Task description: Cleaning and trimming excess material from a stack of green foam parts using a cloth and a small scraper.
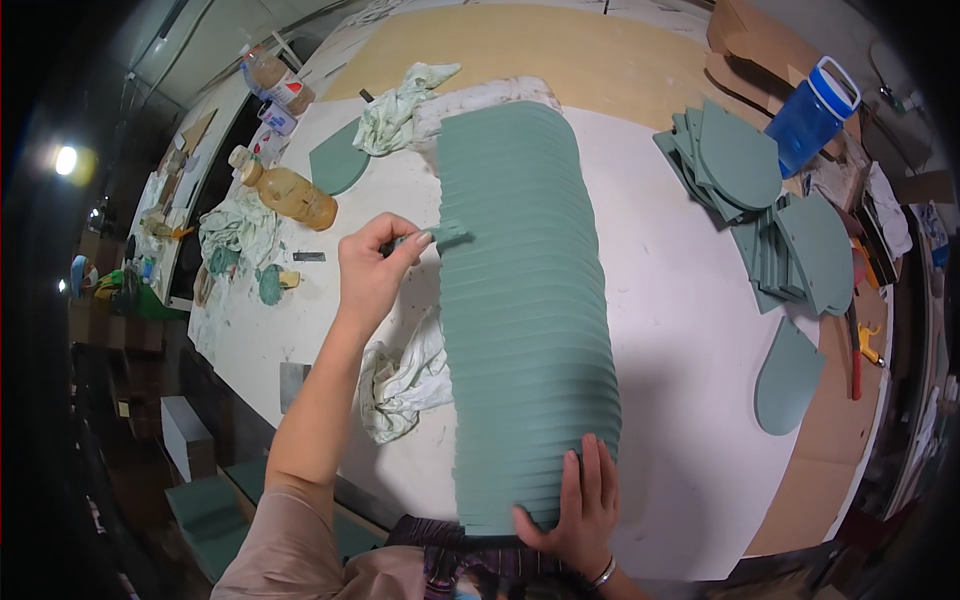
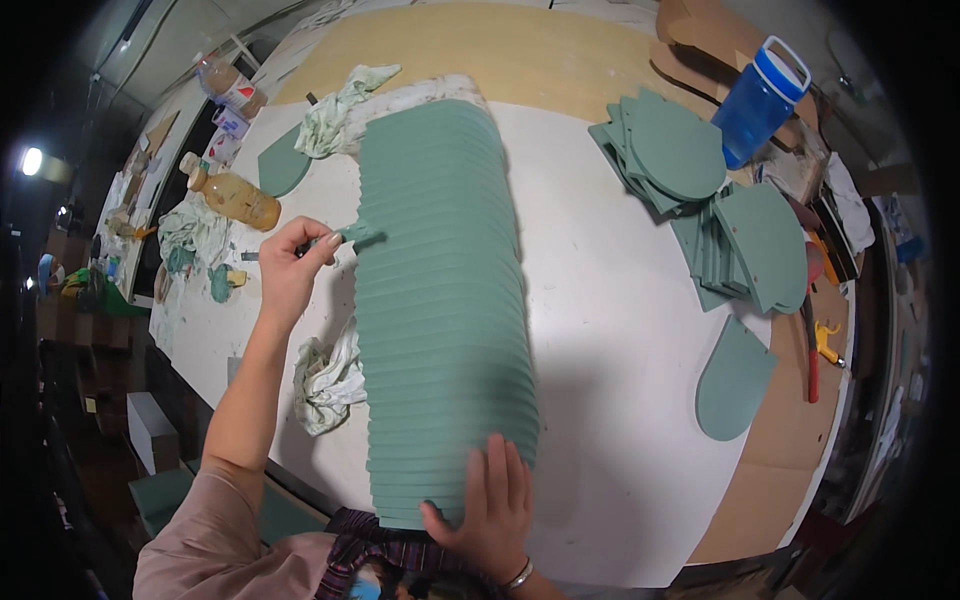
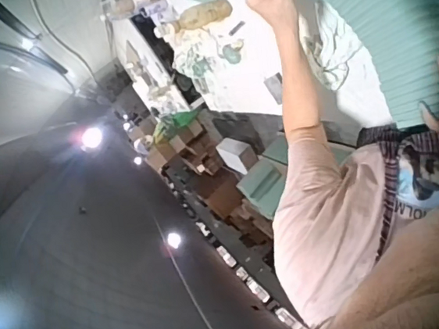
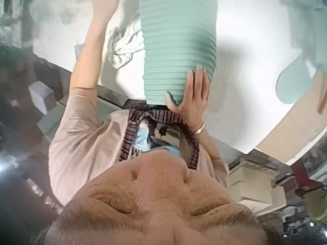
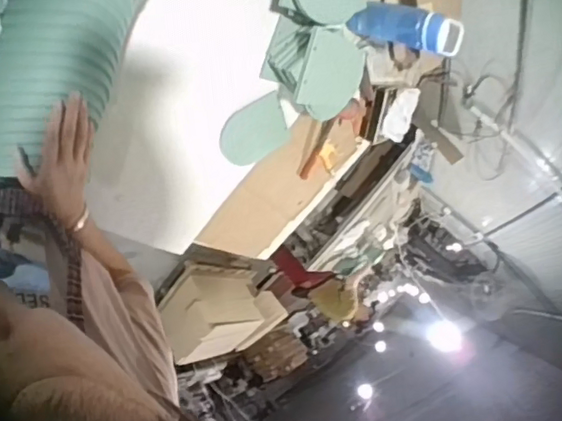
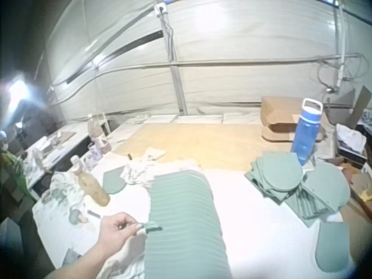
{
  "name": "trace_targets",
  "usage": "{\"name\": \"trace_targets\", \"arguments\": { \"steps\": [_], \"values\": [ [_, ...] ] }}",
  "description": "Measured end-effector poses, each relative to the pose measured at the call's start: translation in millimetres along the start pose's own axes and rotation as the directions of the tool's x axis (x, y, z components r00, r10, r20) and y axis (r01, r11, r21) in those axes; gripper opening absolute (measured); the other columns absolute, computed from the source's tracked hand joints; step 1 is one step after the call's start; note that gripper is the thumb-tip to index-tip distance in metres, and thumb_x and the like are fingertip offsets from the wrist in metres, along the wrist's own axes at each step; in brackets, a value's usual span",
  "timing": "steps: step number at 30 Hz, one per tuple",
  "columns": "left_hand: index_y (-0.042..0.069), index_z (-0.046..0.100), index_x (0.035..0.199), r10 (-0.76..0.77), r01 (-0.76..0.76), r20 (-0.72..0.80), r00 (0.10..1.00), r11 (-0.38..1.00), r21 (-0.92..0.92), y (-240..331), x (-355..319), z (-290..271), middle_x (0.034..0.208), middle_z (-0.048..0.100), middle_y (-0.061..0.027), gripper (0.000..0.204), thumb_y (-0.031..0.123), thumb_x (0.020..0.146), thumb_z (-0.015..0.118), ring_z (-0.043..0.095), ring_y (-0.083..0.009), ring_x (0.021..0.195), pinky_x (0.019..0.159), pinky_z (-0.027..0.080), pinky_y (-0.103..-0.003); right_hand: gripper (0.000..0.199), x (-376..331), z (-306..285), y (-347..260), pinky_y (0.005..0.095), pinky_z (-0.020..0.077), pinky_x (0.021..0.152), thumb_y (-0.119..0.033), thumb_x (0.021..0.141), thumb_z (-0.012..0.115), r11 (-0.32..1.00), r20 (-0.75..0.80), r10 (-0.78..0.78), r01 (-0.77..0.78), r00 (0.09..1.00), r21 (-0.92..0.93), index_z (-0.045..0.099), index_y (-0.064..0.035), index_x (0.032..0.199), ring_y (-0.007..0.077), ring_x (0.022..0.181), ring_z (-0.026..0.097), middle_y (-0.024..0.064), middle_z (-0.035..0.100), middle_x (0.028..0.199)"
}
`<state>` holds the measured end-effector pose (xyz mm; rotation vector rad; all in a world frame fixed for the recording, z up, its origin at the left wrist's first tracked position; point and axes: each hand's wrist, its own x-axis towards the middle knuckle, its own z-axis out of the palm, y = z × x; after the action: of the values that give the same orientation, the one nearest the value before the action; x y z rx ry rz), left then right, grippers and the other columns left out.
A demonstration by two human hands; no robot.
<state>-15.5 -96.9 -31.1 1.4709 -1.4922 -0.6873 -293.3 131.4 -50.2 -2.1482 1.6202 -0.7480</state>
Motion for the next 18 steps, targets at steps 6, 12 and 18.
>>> {"name": "trace_targets", "arguments": {
  "steps": [6,12,18],
  "values": [
    [-0.002,0.066,0.081,0.057,-0.067,0.146,0.988,0.996,0.066,-2.1,27.4,6.7,0.063,0.061,-0.0003,0.014,0.009,0.085,0.074,0.050,-0.0055,0.060,0.055,0.039,-0.023,0.077,-3.5,2.4,1.7,0.0544,0.0448,0.100,-0.050,0.075,0.073,0.999,0.005,-0.011,0.012,1.000,-0.040,0.055,0.0040,0.127,0.0452,0.124,0.053,0.0288,0.050,0.140],
    [-0.001,0.066,0.079,0.112,-0.137,0.197,0.974,0.984,0.118,-1.1,42.3,12.4,0.061,0.060,-0.0034,0.015,0.010,0.082,0.075,0.050,-0.0086,0.057,0.054,0.041,-0.026,0.086,-8.5,7.6,5.4,0.0559,0.0454,0.100,-0.054,0.076,0.070,0.998,0.013,-0.026,0.027,1.000,-0.059,0.050,0.0057,0.134,0.0501,0.127,0.049,0.0321,0.046,0.143],
    [-0.001,0.067,0.079,0.106,-0.159,0.255,0.961,0.968,0.196,3.7,52.7,21.3,0.062,0.063,-0.0059,0.015,0.012,0.080,0.077,0.054,-0.0111,0.056,0.055,0.044,-0.027,0.087,-8.5,8.4,6.8,0.0563,0.0465,0.099,-0.056,0.076,0.071,0.998,0.012,-0.026,0.026,1.000,-0.052,0.049,0.0050,0.135,0.0505,0.126,0.050,0.0321,0.046,0.142]
  ]
}}
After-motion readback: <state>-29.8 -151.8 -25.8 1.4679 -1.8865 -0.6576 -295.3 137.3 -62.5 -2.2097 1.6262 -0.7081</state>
